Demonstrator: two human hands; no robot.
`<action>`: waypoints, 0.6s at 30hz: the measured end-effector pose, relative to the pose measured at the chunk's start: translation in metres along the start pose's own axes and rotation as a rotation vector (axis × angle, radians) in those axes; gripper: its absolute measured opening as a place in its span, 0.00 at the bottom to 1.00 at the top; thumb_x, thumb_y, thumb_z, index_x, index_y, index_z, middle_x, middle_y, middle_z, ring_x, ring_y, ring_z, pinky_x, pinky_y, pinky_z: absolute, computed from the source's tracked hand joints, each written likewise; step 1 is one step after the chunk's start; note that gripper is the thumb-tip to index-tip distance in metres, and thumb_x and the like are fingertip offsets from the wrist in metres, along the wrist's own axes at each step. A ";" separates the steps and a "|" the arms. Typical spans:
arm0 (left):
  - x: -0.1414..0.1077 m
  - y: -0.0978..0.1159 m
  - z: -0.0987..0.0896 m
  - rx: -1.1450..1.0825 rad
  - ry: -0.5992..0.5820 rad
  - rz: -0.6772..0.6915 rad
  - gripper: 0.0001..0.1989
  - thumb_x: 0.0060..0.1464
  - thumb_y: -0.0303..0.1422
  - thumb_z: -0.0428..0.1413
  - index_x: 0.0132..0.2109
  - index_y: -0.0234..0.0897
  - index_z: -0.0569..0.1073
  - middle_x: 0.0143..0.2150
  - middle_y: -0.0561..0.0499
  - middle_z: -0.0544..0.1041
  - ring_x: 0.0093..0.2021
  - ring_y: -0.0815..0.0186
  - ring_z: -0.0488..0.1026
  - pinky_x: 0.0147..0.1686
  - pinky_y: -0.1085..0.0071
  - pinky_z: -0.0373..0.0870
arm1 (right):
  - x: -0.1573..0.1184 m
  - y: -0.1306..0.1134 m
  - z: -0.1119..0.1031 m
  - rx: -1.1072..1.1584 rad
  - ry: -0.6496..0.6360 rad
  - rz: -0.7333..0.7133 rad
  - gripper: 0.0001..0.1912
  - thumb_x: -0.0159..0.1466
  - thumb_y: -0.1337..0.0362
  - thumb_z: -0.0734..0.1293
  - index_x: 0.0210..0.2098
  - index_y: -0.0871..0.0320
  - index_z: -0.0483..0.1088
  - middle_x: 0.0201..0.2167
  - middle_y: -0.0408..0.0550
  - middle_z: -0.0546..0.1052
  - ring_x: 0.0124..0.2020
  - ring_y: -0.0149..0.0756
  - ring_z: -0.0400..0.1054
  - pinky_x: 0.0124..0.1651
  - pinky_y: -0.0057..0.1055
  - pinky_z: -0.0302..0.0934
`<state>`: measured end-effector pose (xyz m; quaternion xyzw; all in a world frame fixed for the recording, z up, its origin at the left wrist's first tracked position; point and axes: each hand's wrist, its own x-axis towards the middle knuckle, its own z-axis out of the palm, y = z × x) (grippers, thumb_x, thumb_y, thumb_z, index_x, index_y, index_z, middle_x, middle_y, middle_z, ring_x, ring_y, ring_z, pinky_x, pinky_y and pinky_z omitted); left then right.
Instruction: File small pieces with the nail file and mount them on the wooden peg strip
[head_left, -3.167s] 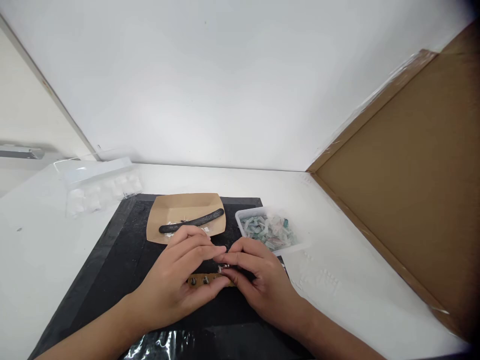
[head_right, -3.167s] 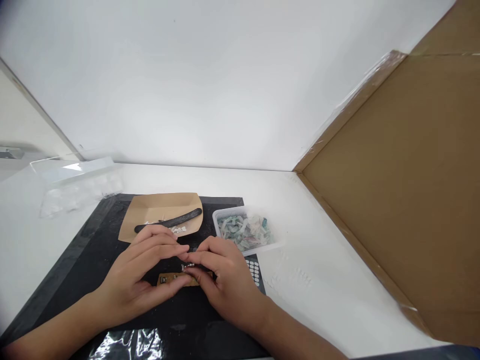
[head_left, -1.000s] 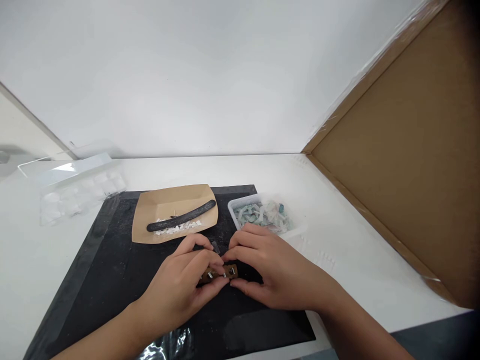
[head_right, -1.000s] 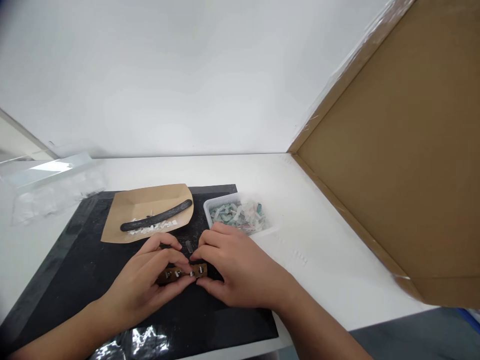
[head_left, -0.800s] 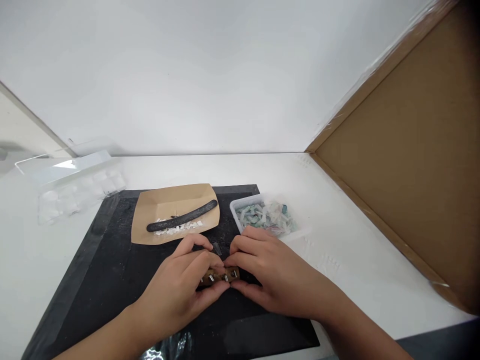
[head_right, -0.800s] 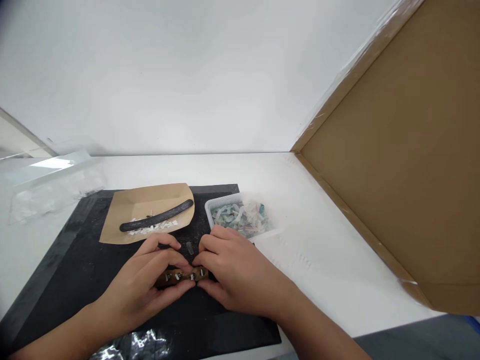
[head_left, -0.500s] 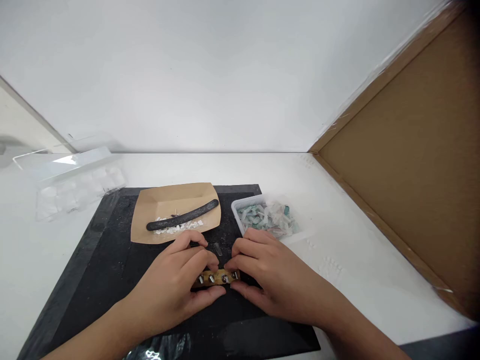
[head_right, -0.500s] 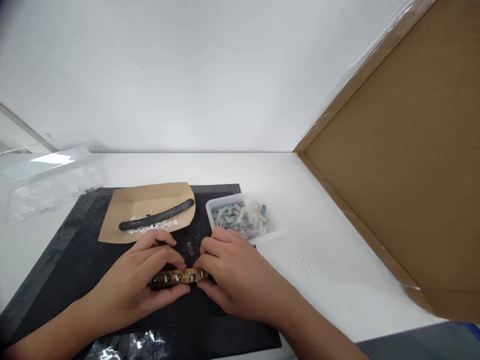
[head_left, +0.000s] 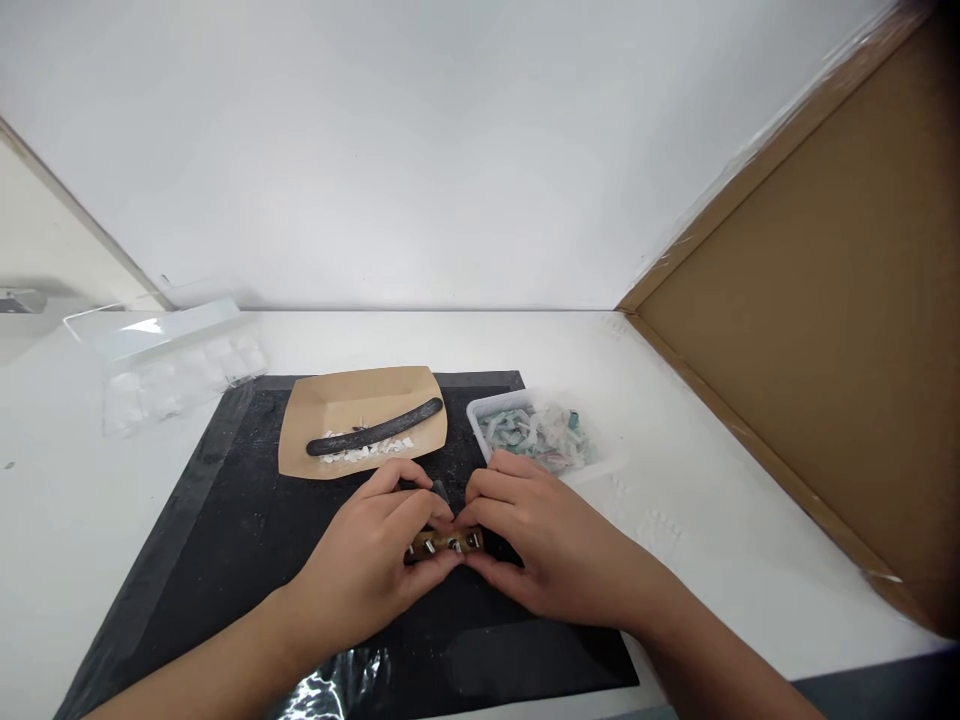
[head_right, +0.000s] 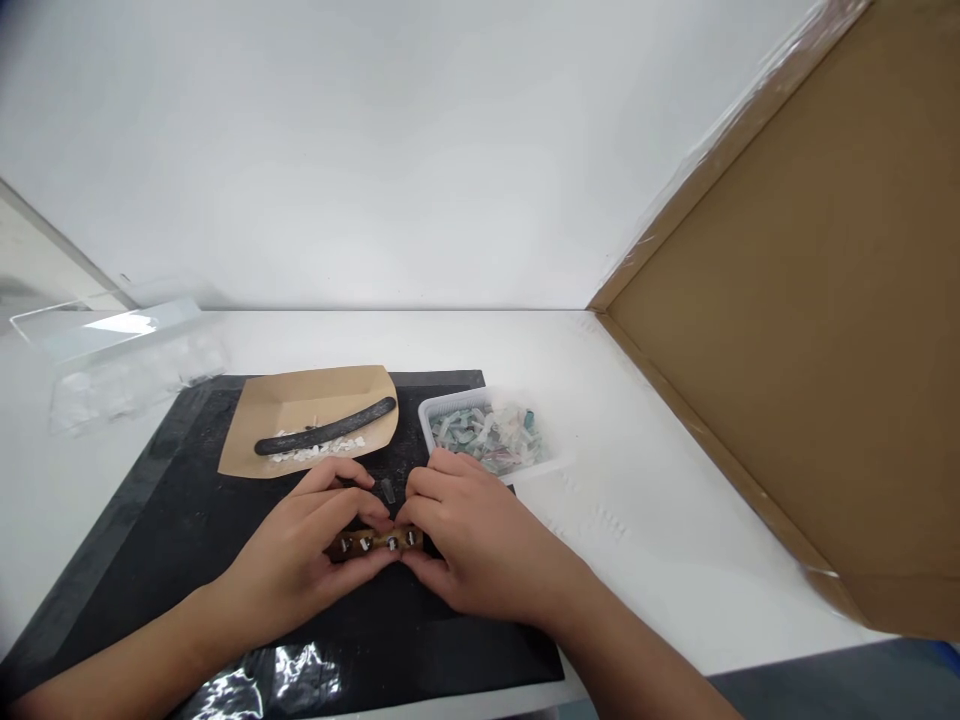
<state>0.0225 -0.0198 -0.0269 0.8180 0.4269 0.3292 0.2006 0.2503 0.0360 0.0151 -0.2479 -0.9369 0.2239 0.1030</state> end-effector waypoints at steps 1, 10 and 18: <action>0.000 -0.001 0.000 -0.010 -0.002 -0.011 0.09 0.61 0.29 0.64 0.46 0.39 0.73 0.40 0.49 0.81 0.54 0.54 0.70 0.47 0.59 0.76 | 0.000 0.000 0.000 0.001 0.004 -0.002 0.05 0.66 0.67 0.71 0.42 0.55 0.76 0.37 0.47 0.74 0.41 0.42 0.64 0.47 0.40 0.61; -0.003 0.002 0.002 -0.048 0.012 -0.083 0.06 0.61 0.27 0.63 0.42 0.40 0.74 0.37 0.51 0.81 0.49 0.58 0.71 0.43 0.65 0.75 | 0.000 0.000 -0.001 0.008 -0.023 0.022 0.04 0.66 0.66 0.71 0.41 0.56 0.76 0.37 0.46 0.74 0.42 0.40 0.63 0.47 0.39 0.59; -0.003 0.000 0.001 -0.058 0.003 -0.084 0.06 0.61 0.29 0.64 0.43 0.41 0.74 0.39 0.52 0.81 0.51 0.58 0.69 0.45 0.65 0.74 | 0.001 0.000 -0.001 0.018 -0.023 0.024 0.02 0.66 0.66 0.71 0.40 0.56 0.75 0.37 0.46 0.73 0.41 0.40 0.63 0.48 0.38 0.58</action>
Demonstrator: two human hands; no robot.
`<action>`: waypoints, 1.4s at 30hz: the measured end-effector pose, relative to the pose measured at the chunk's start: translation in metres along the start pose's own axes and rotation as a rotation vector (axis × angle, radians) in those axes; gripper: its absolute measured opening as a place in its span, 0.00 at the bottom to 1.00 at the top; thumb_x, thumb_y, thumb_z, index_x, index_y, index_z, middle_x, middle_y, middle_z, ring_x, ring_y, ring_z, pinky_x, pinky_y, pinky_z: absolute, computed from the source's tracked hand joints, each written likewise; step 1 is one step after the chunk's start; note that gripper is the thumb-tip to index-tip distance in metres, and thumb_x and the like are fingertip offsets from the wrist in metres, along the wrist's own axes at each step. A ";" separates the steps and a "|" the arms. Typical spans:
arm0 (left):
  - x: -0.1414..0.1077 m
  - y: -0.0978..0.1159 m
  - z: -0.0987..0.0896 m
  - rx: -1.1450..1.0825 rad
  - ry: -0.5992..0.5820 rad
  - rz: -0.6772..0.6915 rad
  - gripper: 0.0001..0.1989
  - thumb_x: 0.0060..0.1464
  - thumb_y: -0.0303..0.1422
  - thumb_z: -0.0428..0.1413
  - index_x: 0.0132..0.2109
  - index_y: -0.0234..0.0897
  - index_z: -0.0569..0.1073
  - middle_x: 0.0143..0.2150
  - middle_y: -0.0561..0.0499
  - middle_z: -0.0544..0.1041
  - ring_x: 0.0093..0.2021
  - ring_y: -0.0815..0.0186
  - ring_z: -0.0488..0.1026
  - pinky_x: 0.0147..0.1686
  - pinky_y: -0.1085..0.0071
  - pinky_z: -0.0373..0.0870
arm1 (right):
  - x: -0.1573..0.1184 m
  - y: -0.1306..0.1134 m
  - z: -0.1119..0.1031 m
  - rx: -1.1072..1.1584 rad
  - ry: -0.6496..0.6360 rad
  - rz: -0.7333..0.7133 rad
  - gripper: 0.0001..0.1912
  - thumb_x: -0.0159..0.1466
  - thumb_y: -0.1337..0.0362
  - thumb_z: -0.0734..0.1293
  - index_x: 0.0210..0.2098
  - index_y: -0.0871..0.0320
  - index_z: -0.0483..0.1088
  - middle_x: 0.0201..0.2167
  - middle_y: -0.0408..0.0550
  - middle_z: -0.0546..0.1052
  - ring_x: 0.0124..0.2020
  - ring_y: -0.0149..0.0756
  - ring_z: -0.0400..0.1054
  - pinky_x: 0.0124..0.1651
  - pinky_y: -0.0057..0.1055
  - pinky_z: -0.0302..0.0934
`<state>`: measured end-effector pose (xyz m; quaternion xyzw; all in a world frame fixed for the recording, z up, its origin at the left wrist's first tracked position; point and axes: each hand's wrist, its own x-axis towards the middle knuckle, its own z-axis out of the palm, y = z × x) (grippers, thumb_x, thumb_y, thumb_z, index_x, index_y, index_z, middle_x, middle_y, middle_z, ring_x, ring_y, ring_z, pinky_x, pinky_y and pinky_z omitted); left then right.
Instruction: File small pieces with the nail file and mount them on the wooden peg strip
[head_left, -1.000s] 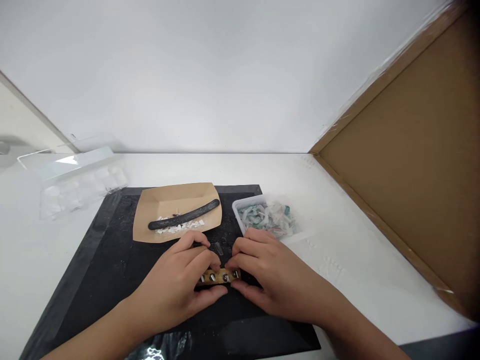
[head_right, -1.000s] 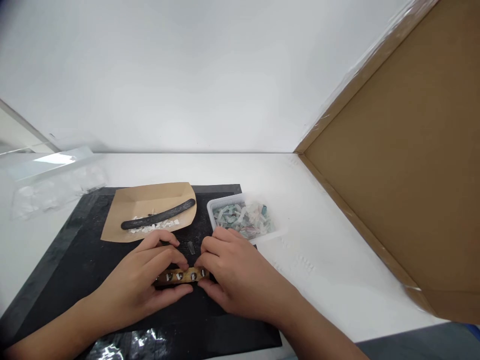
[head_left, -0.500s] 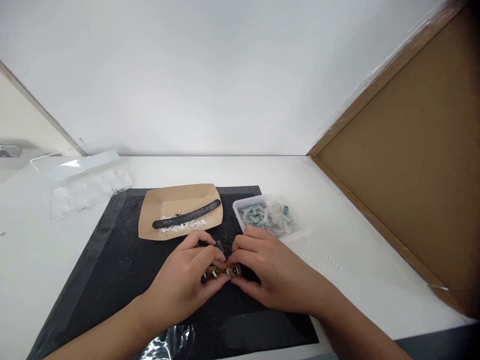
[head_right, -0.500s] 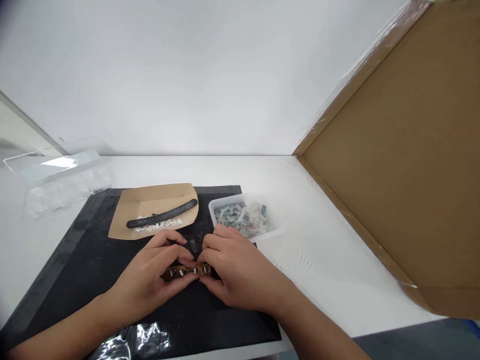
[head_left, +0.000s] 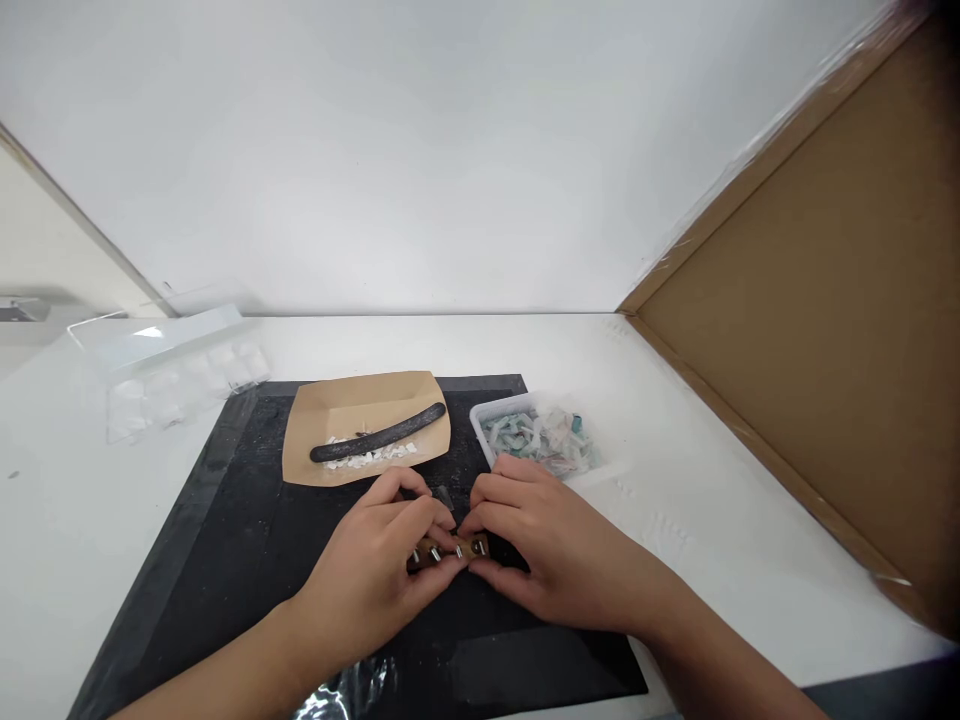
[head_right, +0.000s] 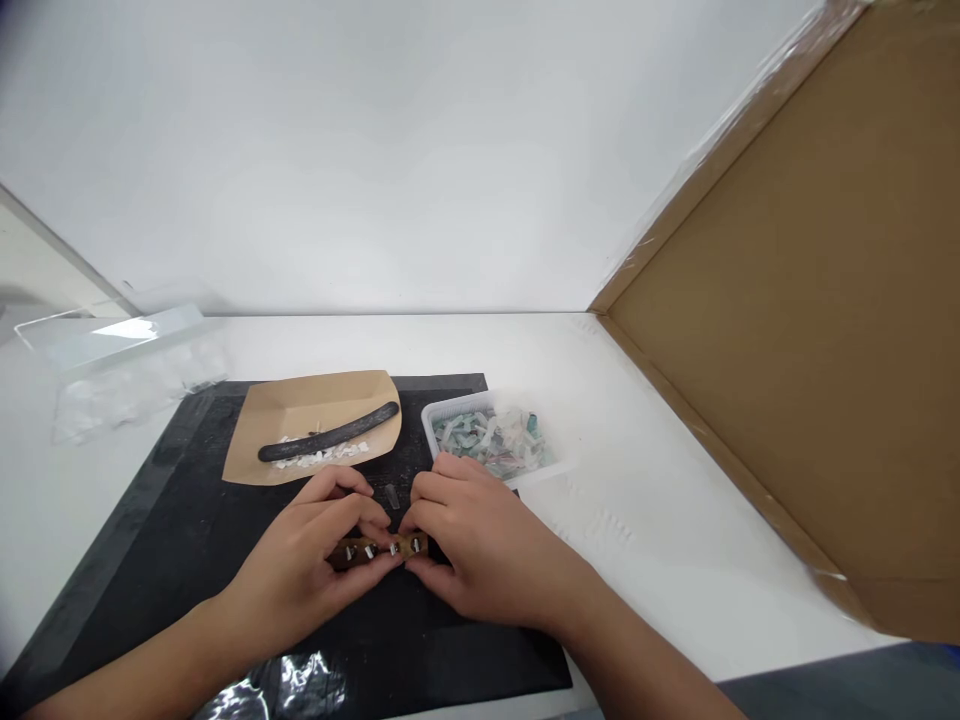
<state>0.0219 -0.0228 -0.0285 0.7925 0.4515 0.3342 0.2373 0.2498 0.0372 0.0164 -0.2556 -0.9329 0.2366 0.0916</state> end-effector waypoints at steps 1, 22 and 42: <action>0.000 -0.001 0.000 0.001 -0.002 0.004 0.07 0.61 0.29 0.64 0.43 0.41 0.74 0.39 0.52 0.82 0.52 0.58 0.69 0.46 0.64 0.74 | 0.000 0.000 0.000 0.002 0.003 0.000 0.02 0.67 0.66 0.71 0.40 0.56 0.75 0.37 0.46 0.73 0.41 0.39 0.63 0.48 0.38 0.57; 0.009 -0.009 -0.026 0.167 -0.117 0.286 0.02 0.65 0.30 0.60 0.42 0.37 0.74 0.35 0.49 0.77 0.43 0.60 0.70 0.46 0.60 0.72 | 0.001 0.001 -0.002 0.028 -0.005 -0.016 0.05 0.65 0.67 0.73 0.41 0.56 0.75 0.38 0.45 0.74 0.41 0.38 0.63 0.49 0.38 0.56; 0.005 -0.004 -0.028 0.215 -0.137 0.291 0.08 0.67 0.30 0.58 0.35 0.37 0.75 0.33 0.50 0.77 0.40 0.62 0.71 0.39 0.65 0.72 | 0.001 -0.001 -0.003 0.025 -0.007 0.002 0.05 0.65 0.67 0.73 0.41 0.56 0.76 0.38 0.45 0.75 0.41 0.38 0.63 0.47 0.37 0.57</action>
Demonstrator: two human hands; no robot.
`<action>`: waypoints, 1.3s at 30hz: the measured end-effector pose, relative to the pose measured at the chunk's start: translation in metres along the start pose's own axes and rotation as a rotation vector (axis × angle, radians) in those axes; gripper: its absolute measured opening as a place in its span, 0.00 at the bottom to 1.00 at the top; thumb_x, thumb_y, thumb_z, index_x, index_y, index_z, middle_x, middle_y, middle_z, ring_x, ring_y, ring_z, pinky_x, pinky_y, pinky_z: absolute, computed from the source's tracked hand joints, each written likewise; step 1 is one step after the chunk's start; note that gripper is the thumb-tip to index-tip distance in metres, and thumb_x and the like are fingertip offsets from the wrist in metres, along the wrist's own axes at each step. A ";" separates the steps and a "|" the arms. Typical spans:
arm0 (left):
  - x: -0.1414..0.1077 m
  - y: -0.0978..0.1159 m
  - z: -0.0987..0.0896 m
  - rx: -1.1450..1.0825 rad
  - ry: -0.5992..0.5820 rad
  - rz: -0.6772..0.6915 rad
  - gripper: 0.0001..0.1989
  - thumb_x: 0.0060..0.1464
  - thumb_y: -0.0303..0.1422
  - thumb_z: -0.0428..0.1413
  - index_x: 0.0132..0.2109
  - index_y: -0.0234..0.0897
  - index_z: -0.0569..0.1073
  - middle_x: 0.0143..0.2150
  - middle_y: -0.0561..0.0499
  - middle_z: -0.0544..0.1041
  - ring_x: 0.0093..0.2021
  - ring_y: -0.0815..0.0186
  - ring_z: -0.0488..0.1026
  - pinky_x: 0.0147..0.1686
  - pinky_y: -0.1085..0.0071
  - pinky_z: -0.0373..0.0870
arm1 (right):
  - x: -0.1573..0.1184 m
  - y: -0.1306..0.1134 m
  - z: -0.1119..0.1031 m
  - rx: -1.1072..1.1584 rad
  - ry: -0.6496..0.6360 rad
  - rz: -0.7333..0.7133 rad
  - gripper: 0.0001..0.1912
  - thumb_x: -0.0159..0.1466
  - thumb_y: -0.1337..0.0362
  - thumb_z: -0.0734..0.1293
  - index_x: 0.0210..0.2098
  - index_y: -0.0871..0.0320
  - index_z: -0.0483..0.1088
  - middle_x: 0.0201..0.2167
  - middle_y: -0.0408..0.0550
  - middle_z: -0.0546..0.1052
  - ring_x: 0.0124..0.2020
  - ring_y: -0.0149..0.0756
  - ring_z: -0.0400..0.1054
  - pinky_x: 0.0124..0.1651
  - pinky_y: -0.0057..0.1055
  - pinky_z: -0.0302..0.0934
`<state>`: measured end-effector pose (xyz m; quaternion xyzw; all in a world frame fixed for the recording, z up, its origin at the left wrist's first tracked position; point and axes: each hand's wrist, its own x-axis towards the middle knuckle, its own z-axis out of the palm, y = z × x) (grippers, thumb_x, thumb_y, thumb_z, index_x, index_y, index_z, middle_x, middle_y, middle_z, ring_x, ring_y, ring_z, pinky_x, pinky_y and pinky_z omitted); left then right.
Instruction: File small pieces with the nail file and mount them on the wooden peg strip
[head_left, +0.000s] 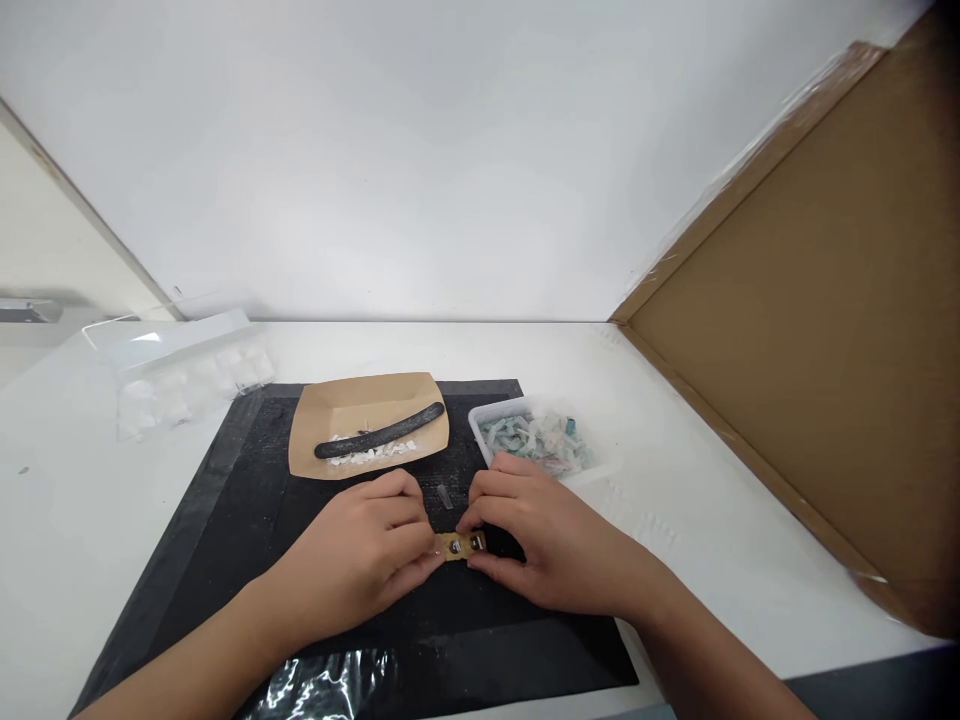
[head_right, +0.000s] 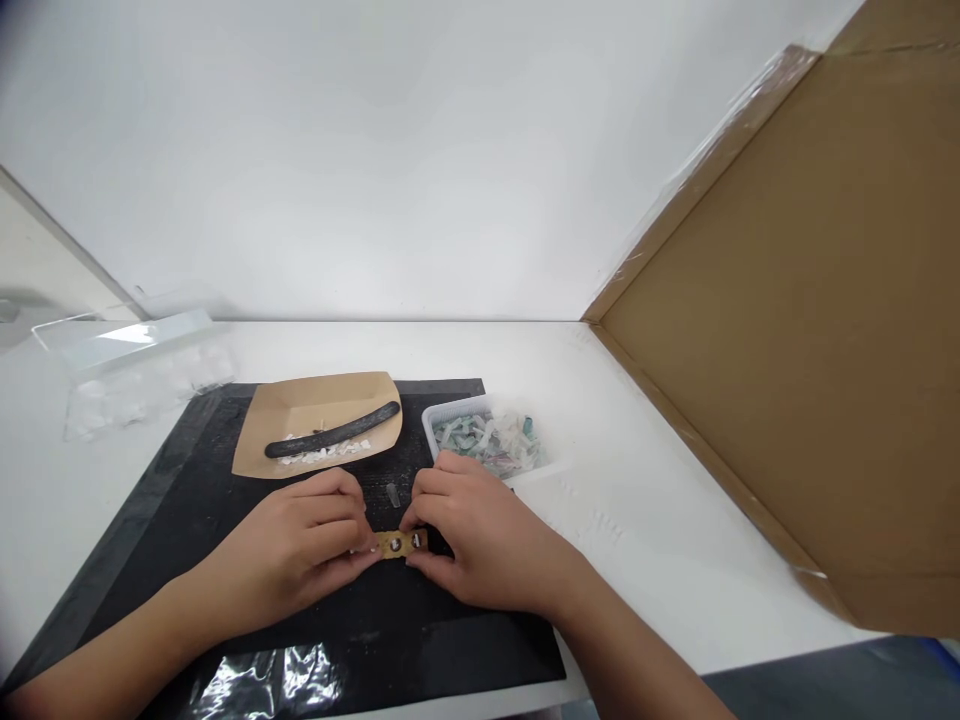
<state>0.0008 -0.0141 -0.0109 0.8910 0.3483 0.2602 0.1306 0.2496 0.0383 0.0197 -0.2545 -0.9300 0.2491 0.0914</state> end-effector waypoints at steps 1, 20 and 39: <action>0.000 -0.001 0.000 -0.008 0.000 -0.003 0.08 0.67 0.30 0.58 0.37 0.37 0.76 0.33 0.50 0.78 0.40 0.61 0.71 0.40 0.65 0.72 | 0.000 0.000 0.000 -0.003 0.000 -0.002 0.04 0.65 0.67 0.73 0.40 0.56 0.76 0.38 0.45 0.75 0.41 0.38 0.63 0.47 0.37 0.57; -0.001 -0.002 -0.003 -0.012 -0.002 -0.041 0.04 0.66 0.32 0.59 0.42 0.38 0.76 0.35 0.49 0.78 0.47 0.58 0.72 0.42 0.65 0.73 | -0.015 0.007 -0.015 0.311 0.153 -0.124 0.23 0.79 0.56 0.52 0.40 0.56 0.75 0.33 0.44 0.80 0.35 0.33 0.71 0.47 0.36 0.60; 0.000 0.001 -0.004 0.012 -0.018 -0.068 0.05 0.67 0.32 0.58 0.42 0.38 0.77 0.35 0.47 0.78 0.50 0.55 0.72 0.41 0.65 0.73 | -0.016 0.007 -0.008 0.226 0.176 -0.182 0.16 0.72 0.54 0.56 0.40 0.54 0.72 0.30 0.44 0.77 0.29 0.34 0.69 0.39 0.35 0.61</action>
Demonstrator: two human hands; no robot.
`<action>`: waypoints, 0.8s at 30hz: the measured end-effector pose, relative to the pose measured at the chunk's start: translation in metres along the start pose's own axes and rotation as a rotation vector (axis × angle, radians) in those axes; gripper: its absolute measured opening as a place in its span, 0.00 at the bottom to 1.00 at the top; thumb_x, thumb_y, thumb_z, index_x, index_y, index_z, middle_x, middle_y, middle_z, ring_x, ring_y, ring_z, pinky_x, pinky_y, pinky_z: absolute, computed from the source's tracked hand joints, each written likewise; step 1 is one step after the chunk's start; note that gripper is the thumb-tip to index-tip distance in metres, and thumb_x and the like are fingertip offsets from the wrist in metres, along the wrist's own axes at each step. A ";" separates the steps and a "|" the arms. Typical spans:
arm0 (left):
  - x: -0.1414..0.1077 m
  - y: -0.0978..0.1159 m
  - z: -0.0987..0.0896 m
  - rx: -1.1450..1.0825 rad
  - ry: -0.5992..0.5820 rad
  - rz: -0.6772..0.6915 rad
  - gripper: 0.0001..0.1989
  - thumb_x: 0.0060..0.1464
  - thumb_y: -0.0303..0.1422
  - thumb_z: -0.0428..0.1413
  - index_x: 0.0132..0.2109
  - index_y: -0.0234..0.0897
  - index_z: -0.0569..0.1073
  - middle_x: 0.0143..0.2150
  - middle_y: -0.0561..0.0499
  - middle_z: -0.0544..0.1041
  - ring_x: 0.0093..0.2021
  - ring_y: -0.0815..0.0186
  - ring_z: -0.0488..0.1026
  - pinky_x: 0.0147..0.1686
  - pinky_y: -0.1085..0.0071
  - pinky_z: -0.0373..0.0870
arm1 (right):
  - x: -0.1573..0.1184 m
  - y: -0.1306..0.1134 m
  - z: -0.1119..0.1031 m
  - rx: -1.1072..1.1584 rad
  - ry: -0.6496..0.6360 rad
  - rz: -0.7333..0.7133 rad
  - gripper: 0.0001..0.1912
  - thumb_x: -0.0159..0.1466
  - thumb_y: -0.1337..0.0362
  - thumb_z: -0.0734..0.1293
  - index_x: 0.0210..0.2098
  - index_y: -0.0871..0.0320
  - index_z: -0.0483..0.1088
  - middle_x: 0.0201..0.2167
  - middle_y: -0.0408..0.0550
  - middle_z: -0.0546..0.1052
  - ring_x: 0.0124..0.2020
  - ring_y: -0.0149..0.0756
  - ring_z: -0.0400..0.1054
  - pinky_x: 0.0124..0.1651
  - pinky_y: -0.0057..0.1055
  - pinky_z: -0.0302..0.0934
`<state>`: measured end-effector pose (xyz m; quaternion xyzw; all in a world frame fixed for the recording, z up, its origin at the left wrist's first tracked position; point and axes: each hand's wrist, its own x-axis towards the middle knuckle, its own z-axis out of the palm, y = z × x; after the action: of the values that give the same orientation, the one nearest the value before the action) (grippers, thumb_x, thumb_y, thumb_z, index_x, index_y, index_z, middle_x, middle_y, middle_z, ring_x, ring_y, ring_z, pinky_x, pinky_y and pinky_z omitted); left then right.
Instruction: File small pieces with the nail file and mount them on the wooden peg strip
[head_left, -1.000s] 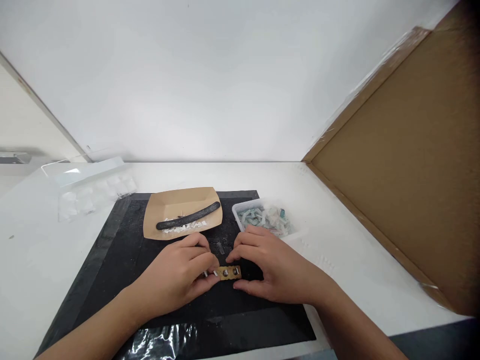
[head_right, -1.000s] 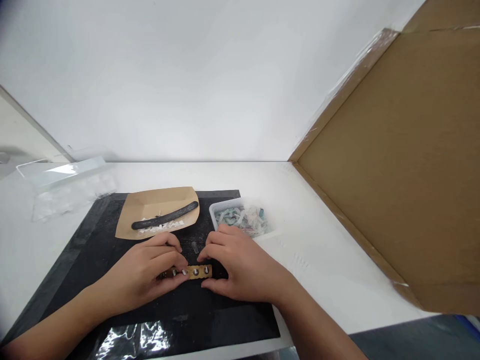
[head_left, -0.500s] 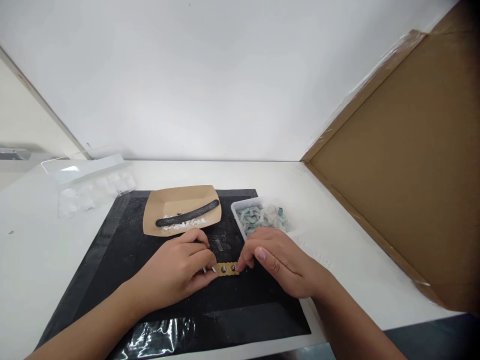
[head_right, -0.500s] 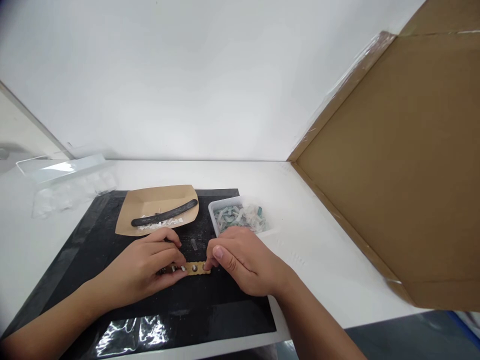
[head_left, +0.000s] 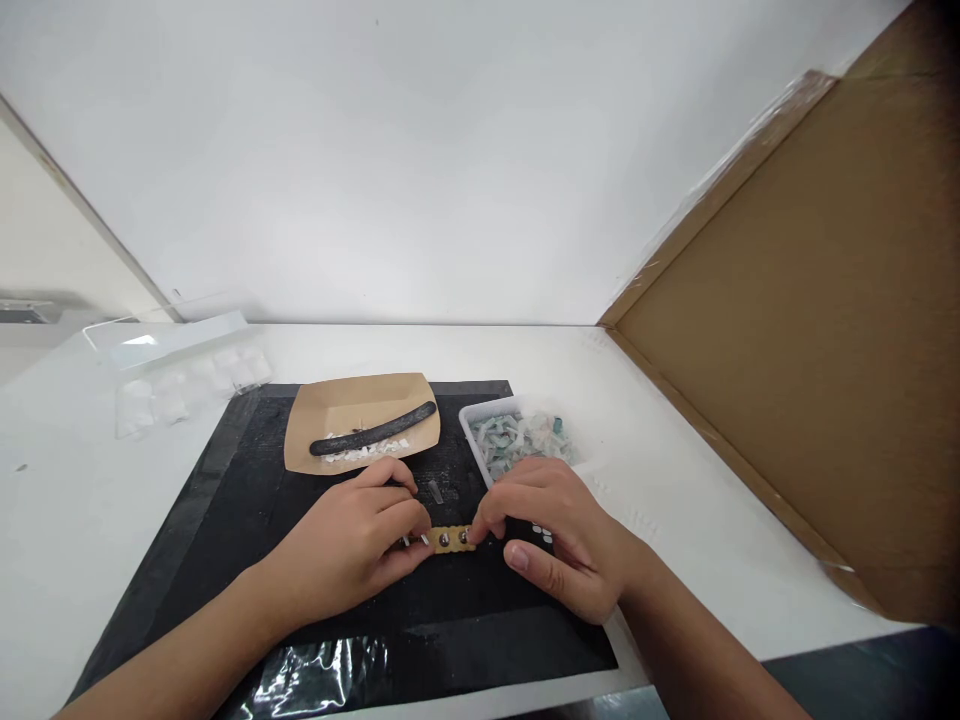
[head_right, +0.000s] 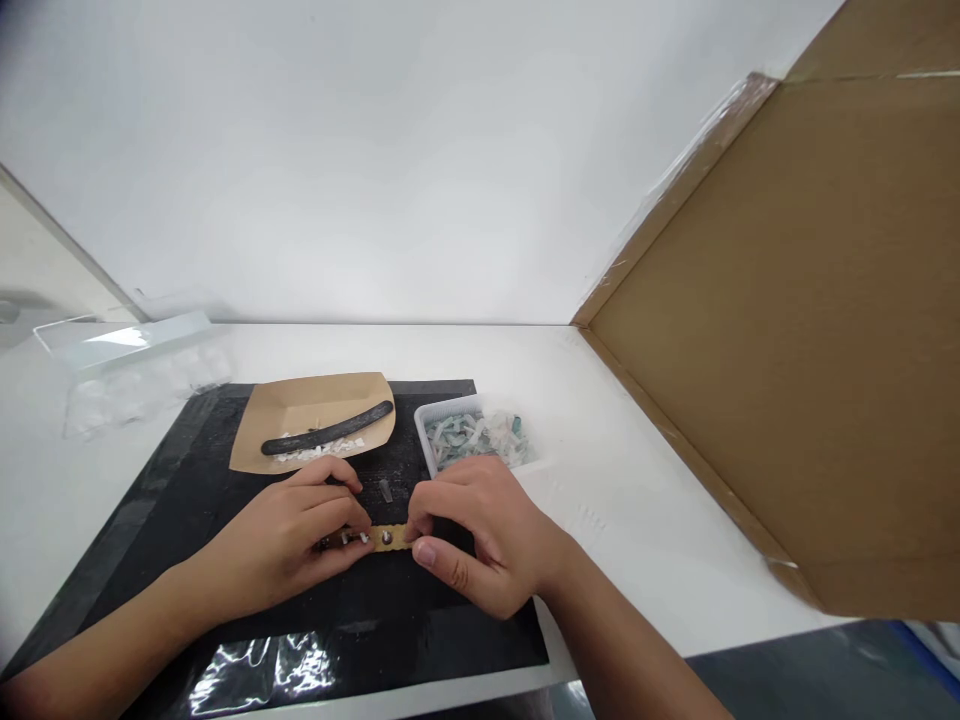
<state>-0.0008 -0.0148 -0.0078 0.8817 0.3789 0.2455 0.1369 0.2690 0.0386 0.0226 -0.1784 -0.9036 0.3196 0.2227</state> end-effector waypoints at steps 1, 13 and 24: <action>0.000 0.000 0.000 0.001 0.001 0.000 0.04 0.67 0.32 0.58 0.42 0.38 0.77 0.35 0.47 0.78 0.50 0.55 0.72 0.41 0.65 0.73 | 0.000 -0.001 0.000 0.015 0.017 -0.003 0.14 0.71 0.54 0.57 0.41 0.53 0.71 0.32 0.44 0.77 0.31 0.35 0.70 0.39 0.34 0.62; 0.000 -0.004 -0.002 -0.004 -0.003 0.005 0.04 0.63 0.33 0.63 0.42 0.38 0.76 0.36 0.48 0.79 0.49 0.55 0.73 0.42 0.64 0.73 | 0.000 0.000 0.005 0.064 0.017 -0.014 0.07 0.67 0.57 0.63 0.39 0.54 0.63 0.50 0.51 0.77 0.40 0.37 0.75 0.39 0.33 0.66; 0.000 -0.011 -0.022 0.151 -0.100 0.179 0.08 0.63 0.37 0.62 0.40 0.36 0.76 0.32 0.49 0.76 0.36 0.60 0.72 0.35 0.66 0.66 | -0.001 0.003 0.005 0.015 0.031 -0.025 0.08 0.67 0.58 0.63 0.40 0.55 0.67 0.52 0.56 0.77 0.45 0.42 0.75 0.39 0.34 0.69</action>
<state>-0.0192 -0.0060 0.0063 0.9309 0.3086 0.1836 0.0665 0.2677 0.0382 0.0171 -0.1702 -0.8999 0.3206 0.2419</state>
